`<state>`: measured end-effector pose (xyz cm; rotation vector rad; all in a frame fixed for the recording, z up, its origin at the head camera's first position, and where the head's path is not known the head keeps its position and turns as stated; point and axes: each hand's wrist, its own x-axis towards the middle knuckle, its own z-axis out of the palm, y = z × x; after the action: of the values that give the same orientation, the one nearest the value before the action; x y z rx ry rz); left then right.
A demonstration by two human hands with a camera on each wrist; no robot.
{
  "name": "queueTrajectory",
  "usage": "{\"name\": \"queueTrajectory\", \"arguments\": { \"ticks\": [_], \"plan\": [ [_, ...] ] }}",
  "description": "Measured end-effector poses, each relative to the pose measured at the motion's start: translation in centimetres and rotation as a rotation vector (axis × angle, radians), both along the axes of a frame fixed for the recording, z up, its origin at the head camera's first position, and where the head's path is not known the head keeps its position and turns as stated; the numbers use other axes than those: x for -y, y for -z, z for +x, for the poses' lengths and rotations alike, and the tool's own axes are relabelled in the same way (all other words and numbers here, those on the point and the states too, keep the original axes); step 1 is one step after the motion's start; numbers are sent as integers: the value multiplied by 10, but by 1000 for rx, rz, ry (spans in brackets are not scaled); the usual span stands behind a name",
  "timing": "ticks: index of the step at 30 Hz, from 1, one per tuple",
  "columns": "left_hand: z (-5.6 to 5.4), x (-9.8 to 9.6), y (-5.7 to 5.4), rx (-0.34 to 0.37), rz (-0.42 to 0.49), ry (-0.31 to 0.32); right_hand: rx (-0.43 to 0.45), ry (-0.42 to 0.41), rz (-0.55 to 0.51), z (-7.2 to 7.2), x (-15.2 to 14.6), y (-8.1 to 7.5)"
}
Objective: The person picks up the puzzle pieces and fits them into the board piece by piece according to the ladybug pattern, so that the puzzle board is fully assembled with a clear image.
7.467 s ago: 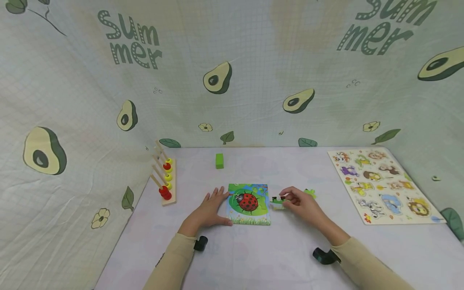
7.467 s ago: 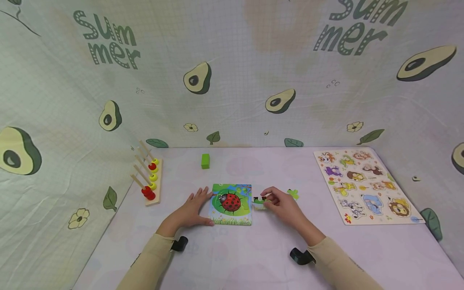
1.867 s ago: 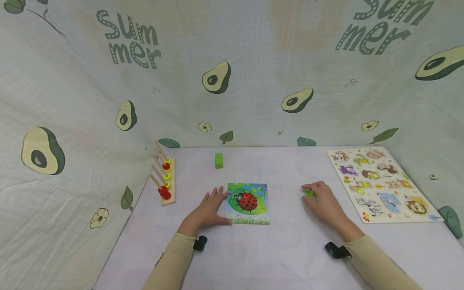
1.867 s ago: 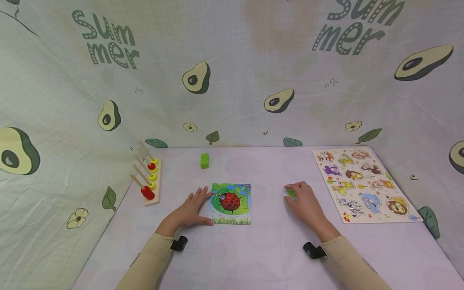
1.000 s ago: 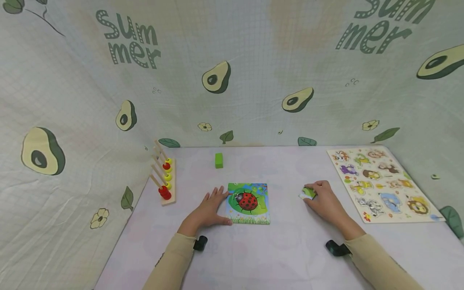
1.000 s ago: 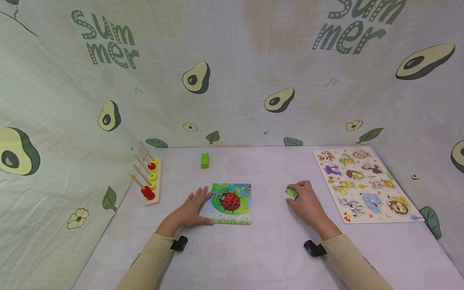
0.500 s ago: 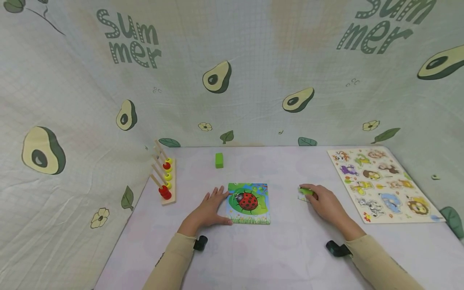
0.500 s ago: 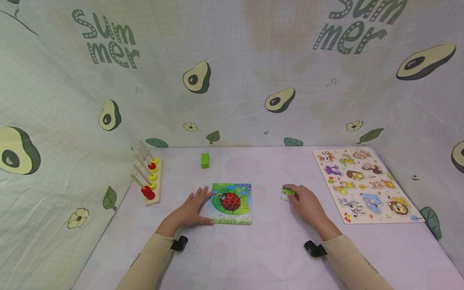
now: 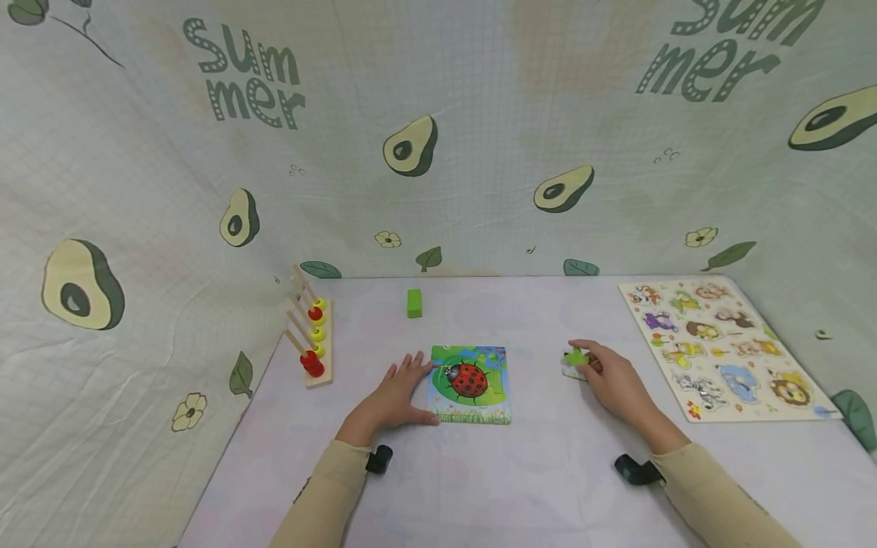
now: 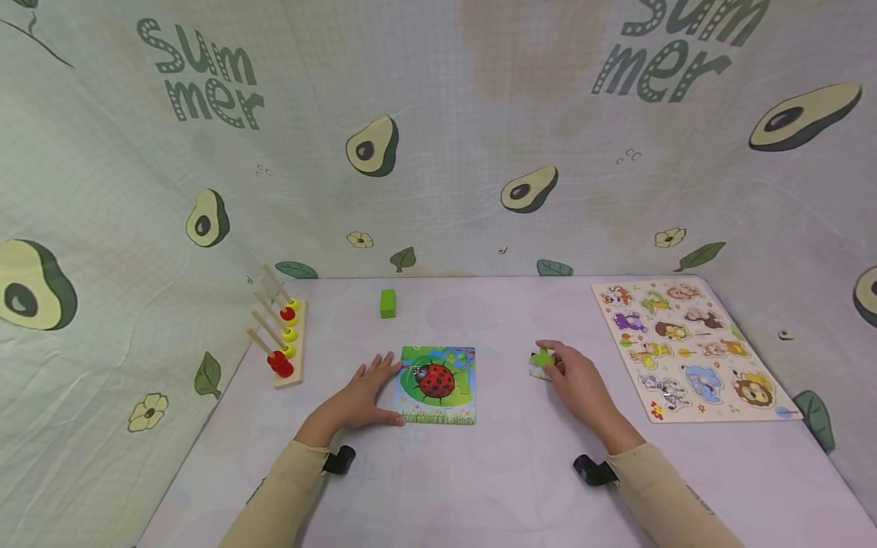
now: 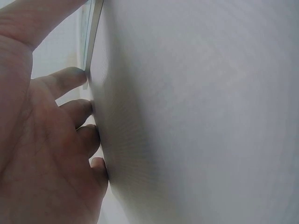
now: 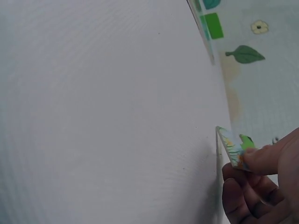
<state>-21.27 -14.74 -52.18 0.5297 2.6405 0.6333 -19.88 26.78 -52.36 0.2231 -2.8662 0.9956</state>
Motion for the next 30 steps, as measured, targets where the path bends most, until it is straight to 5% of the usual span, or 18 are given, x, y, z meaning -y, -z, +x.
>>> {"name": "queueTrajectory", "arguments": {
  "ticks": [18,30],
  "plan": [
    [0,1,1,-10,26,6,-12,16,-95,4,10,1],
    [0,1,-1,-10,26,5,66,-10,-202,7,26,-3]
  ]
}}
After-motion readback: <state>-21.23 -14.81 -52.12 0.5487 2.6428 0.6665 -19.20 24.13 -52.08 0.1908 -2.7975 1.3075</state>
